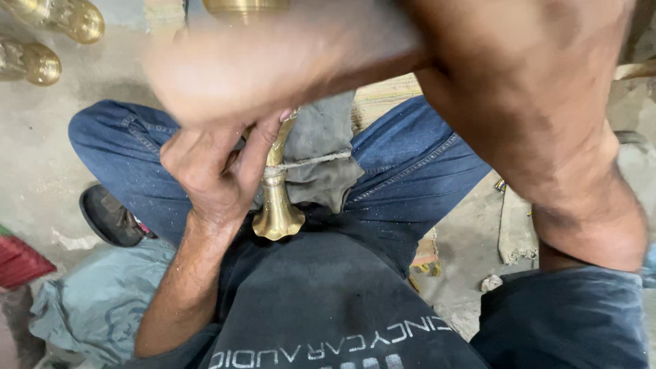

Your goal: The person sits cross-legged on the floor and uses a chisel and wooden mallet to engrave a decorative pattern into a brass object. They repeatedly strike the chisel to create fine lines and details on the surface.

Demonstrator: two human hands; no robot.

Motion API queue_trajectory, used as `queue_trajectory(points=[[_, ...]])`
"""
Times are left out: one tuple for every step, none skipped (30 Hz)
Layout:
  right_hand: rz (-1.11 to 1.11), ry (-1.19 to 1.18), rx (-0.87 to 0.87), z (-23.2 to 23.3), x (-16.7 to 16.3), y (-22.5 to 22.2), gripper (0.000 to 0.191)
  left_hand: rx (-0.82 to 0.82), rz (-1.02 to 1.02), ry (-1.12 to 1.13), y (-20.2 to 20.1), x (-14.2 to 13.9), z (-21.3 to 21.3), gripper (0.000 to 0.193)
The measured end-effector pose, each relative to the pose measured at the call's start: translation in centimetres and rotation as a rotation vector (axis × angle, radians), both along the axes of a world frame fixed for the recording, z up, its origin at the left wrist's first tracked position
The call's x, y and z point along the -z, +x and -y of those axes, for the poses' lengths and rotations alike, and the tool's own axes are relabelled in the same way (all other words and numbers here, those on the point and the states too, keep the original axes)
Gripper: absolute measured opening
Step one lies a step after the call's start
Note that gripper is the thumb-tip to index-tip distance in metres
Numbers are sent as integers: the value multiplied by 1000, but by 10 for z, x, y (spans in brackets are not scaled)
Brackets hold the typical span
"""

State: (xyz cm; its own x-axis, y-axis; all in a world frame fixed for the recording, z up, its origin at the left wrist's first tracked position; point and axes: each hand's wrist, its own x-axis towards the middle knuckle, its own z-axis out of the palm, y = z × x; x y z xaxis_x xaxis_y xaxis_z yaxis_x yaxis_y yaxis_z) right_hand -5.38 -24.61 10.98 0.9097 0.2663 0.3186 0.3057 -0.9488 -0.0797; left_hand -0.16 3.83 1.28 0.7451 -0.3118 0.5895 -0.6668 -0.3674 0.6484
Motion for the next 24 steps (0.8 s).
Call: queue_trajectory(points=[[-4,-3,-7,0,0,0,32,1,10,-6,-1,2,-1,24],[-5,-4,-11,-1,1,1,32,-26,39,23,0,4,-2,24],[-3,-4,-13,-1,2,0,32,-43,73,50,0,6,-4,24],[-1,-6,-10,-1,3,0,32,-52,106,76,1,9,-5,23],[6,-2,-5,-1,2,-1,32,-44,89,69,3,12,-6,23],[6,2,-2,0,2,-2,32,-44,62,65,2,13,-8,22],[4,5,0,1,2,-3,32,-50,31,64,0,15,-9,22],[5,5,0,0,2,-4,33,-54,9,60,0,15,-10,21],[6,3,4,1,2,-5,33,-52,-11,54,0,16,-11,21],[8,3,10,1,2,-6,33,-45,-32,47,0,15,-11,20],[16,6,11,1,2,-6,33,-35,-21,54,0,14,-11,21],[16,6,11,1,2,-5,33,-27,-11,62,0,12,-11,21],[18,8,13,1,2,-5,33,-20,-4,71,0,10,-10,22],[16,9,9,1,2,-4,34,-5,-16,58,0,8,-9,22],[15,7,4,0,3,-3,34,8,-27,44,0,5,-7,23],[16,11,4,1,2,-2,34,23,-35,29,1,3,-6,24],[22,4,-1,0,3,-1,34,18,6,11,2,2,-4,23],[19,10,3,0,3,-2,34,17,50,-9,4,1,-3,23],[21,6,7,0,3,-2,34,15,90,-28,6,1,-2,23],[22,4,9,0,2,-3,35,8,35,5,5,0,-3,22],[17,7,7,1,2,-3,35,-7,-32,40,4,0,-4,21],[15,9,7,1,1,-4,35,-20,-93,74,3,0,-6,20],[17,11,12,1,2,-5,35,-7,-81,63,3,1,-7,19],[19,12,16,1,1,-5,35,9,-71,52,2,2,-8,18]])
